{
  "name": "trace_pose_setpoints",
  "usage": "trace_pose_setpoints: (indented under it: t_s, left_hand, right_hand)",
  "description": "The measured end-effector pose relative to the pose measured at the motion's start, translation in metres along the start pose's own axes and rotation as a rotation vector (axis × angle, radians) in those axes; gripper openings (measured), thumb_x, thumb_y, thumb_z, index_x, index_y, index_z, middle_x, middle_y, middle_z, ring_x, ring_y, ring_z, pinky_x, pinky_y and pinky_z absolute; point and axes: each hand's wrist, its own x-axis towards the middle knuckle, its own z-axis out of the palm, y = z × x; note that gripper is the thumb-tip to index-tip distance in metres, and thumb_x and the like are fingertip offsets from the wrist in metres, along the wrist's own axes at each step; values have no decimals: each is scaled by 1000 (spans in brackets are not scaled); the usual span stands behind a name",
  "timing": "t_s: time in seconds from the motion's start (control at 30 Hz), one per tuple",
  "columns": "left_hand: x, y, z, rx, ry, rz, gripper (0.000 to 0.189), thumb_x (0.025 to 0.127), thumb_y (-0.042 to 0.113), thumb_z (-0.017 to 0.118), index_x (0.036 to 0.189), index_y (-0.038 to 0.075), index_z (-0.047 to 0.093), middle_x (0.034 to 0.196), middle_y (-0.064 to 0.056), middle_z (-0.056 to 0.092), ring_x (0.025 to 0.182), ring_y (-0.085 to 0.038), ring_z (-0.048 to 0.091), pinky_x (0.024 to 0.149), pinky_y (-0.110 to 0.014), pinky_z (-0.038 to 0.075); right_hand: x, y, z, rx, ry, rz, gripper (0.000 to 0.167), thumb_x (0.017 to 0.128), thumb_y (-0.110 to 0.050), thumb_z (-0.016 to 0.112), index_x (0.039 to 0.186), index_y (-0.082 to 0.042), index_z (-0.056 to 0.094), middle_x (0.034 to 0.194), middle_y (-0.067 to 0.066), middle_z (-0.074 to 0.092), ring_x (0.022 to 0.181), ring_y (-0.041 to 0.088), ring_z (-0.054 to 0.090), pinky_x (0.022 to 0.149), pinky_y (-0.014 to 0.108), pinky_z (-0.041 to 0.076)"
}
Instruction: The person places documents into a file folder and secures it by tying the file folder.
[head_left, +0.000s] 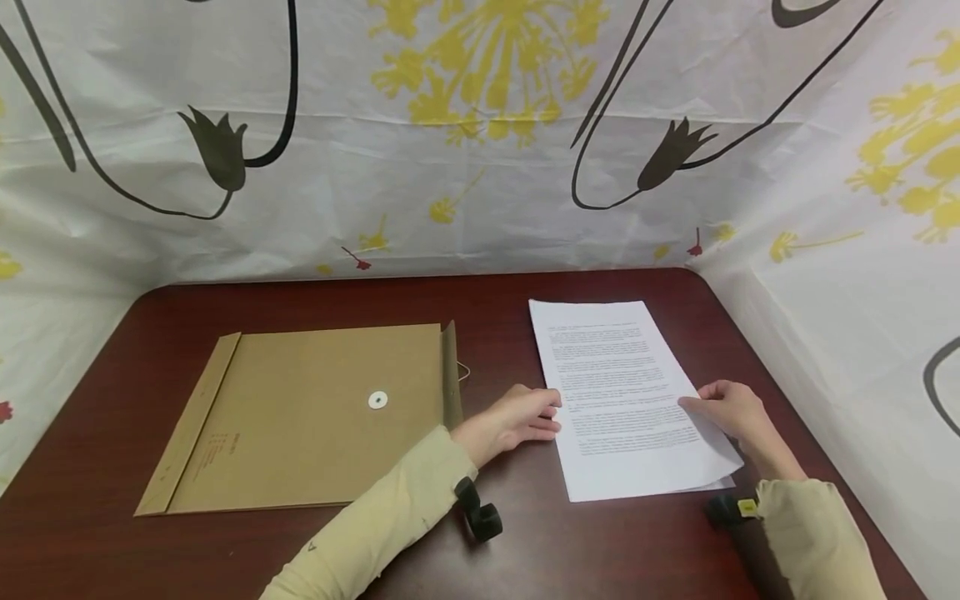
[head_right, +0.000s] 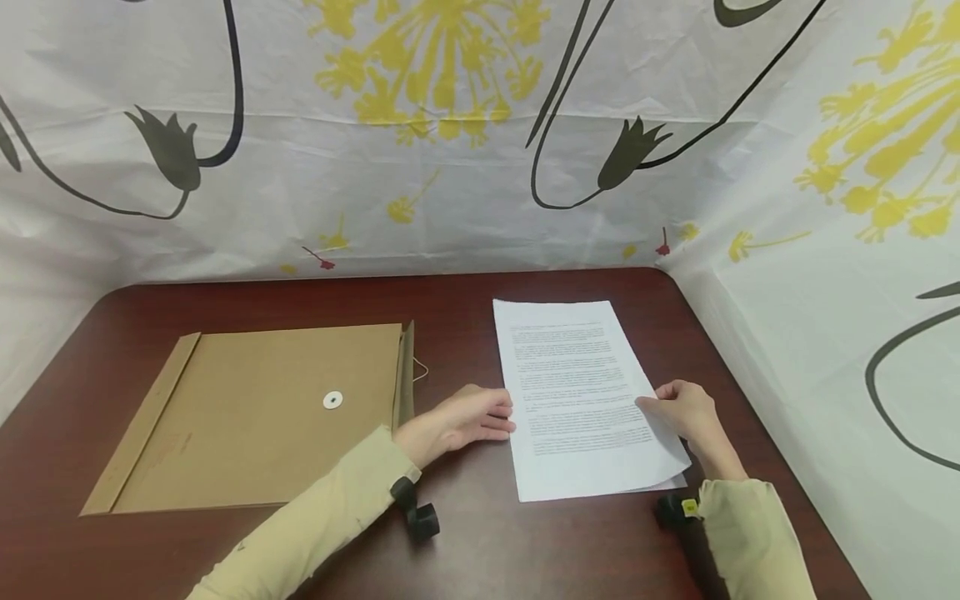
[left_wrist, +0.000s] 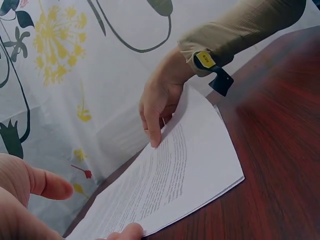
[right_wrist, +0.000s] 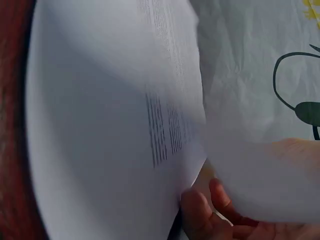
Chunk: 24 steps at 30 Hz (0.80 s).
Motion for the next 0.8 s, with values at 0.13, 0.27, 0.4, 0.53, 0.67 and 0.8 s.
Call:
trace_pose_setpoints:
  t_s: [0.13,0.27,0.4,0.53,0.67,0.8]
  left_hand:
    - [0,0,1,70,36,27,24,79,8,56,100,-6,56,95,-12,55,71,-18,57,72,-30,53]
    - [-2,1,3,183,78,53,23,80,9,56,99,-4,59,91,-9,59,66,-15,57,63,-26,51]
    - [0,-2,4,246,79,77,21,81,7,53,99,-4,58,87,-9,62,63,-15,60,54,-22,49]
    - [4,-7,5,255,69,103,20,81,2,52,99,-5,56,80,-8,61,56,-13,60,48,-19,48]
    - [7,-11,7,248,70,134,21,81,-2,53,101,-7,57,74,-8,60,52,-12,56,51,-23,52]
    - [8,-14,10,220,67,153,28,79,-9,50,106,-6,57,71,-10,57,50,-15,52,54,-30,55]
  right_hand:
    - [2,2,1,8,-4,20,48,82,-23,67,109,13,50,98,29,56,80,33,56,57,32,45]
    - [3,4,1,38,-15,36,51,84,-24,66,114,14,51,99,28,57,79,30,57,57,30,45]
    - [2,6,4,55,-29,-3,51,84,-24,66,112,16,52,84,17,62,66,20,56,55,31,45]
    - [2,7,9,65,-55,-56,49,85,-21,65,112,17,51,76,9,63,61,17,56,53,32,46]
    - [2,6,12,77,-90,-101,47,90,-18,59,117,19,48,79,11,64,63,17,57,56,32,47]
    - [0,3,14,102,-114,-117,48,95,-19,51,123,19,44,84,13,65,66,18,59,58,31,47]
